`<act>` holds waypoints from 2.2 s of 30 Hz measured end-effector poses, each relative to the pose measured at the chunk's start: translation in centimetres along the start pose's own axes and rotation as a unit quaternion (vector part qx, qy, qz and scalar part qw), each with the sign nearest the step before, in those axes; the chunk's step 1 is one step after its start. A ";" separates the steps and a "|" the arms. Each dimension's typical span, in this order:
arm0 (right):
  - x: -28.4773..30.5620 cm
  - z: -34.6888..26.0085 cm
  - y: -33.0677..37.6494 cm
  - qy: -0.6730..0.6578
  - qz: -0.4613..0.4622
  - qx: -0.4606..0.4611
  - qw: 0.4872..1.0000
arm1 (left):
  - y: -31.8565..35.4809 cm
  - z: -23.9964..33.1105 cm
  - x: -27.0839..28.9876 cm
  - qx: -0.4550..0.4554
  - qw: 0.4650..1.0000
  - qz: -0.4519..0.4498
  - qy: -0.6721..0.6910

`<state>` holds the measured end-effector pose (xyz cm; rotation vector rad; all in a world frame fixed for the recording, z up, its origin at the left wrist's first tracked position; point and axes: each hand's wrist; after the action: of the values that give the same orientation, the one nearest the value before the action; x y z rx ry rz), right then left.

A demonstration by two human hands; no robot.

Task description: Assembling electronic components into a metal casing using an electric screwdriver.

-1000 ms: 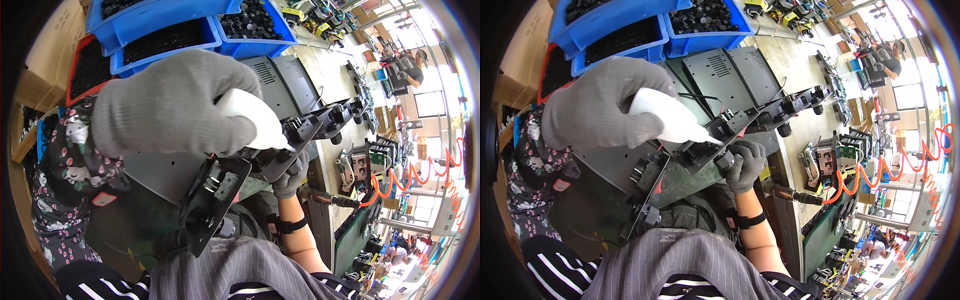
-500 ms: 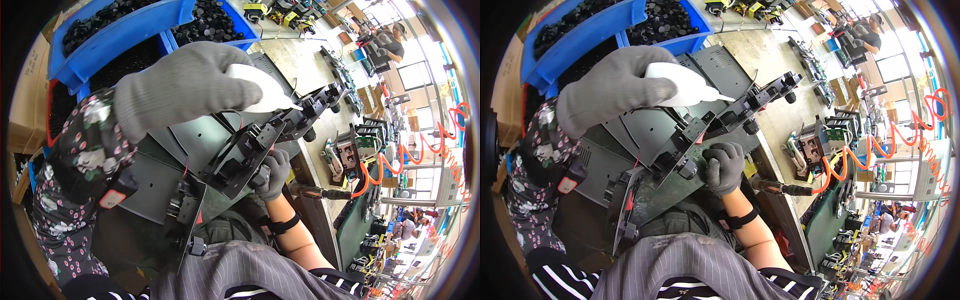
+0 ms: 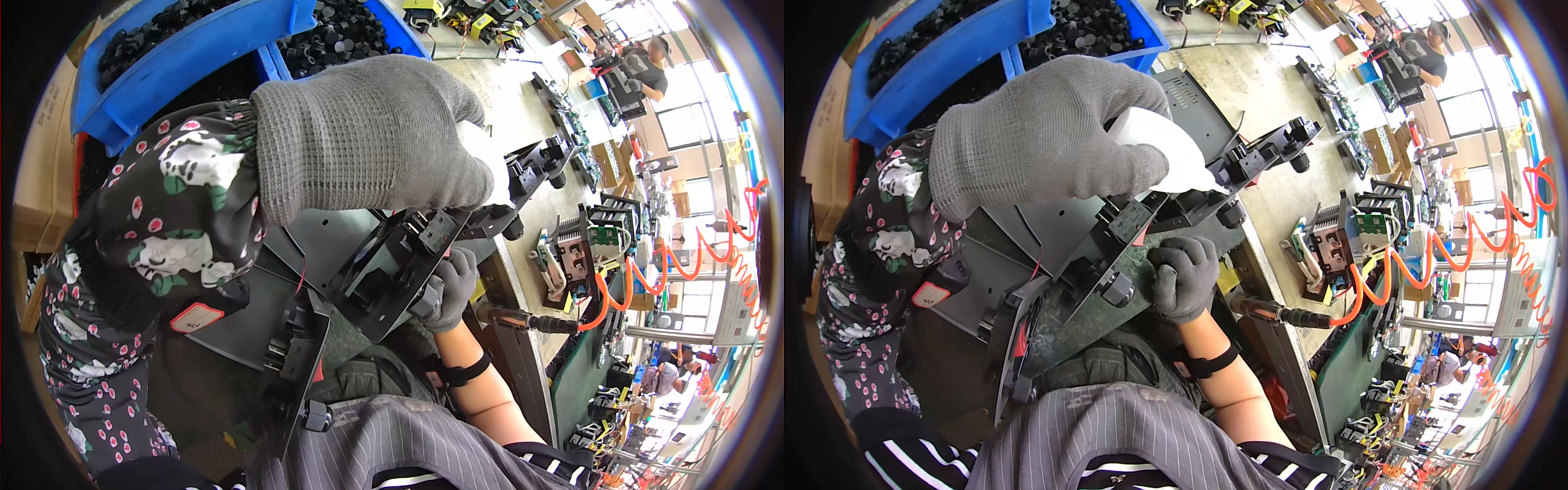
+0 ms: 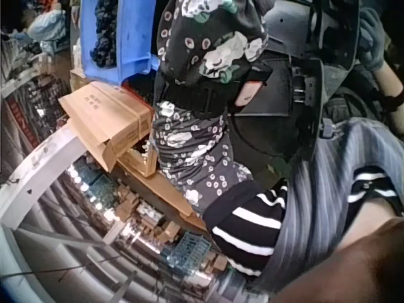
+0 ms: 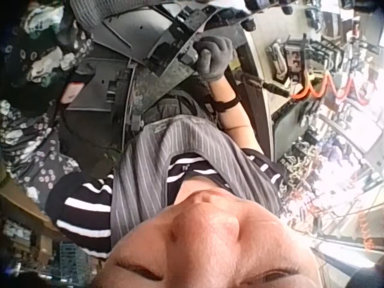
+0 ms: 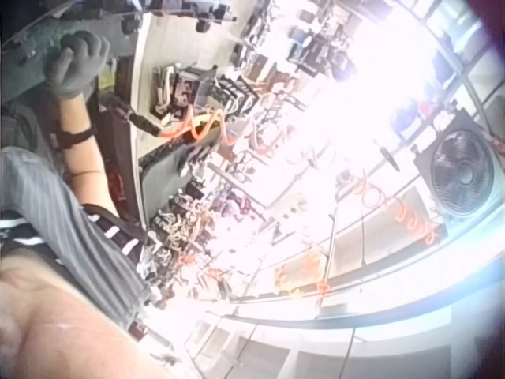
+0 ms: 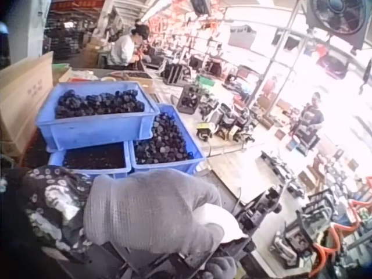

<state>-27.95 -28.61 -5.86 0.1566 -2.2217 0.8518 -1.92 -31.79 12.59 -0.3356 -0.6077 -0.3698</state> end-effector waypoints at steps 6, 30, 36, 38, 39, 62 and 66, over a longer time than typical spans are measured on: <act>0.0 0.0 0.0 0.002 -0.007 -0.005 1.000 | -0.9 -0.4 0.1 -0.042 0.999 -0.010 -0.002; 0.2 0.3 0.2 -0.010 -0.015 -0.010 1.000 | -8.5 -1.5 -2.5 -0.058 0.995 0.010 0.080; 0.0 0.2 0.5 -0.016 -0.014 -0.022 1.000 | -8.8 -1.2 -2.4 -0.083 0.996 0.007 0.023; 0.0 0.2 0.5 -0.014 -0.012 -0.023 1.000 | -9.0 -1.3 -2.4 -0.092 0.996 0.007 0.007; 0.0 0.2 0.6 -0.016 -0.010 -0.023 1.000 | -9.1 -1.3 -2.5 -0.097 0.995 0.007 -0.002; 0.2 0.7 0.1 -0.024 -0.016 0.005 1.000 | -6.4 -2.5 -0.7 -0.009 0.998 0.068 0.006; 0.2 0.7 0.1 -0.035 -0.018 0.013 0.999 | 0.8 -4.0 2.4 0.060 0.969 0.147 0.191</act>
<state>-28.59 -28.96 -6.12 0.2423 -2.2675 0.8667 2.24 -33.30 10.81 -0.2250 -0.1950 -0.1048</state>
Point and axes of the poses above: each hand's wrist, its own y-axis away from the middle knuckle, its own x-axis out of the back of the hand, z = x × y, and after that the axes turned 10 degrees about -x, right-handed
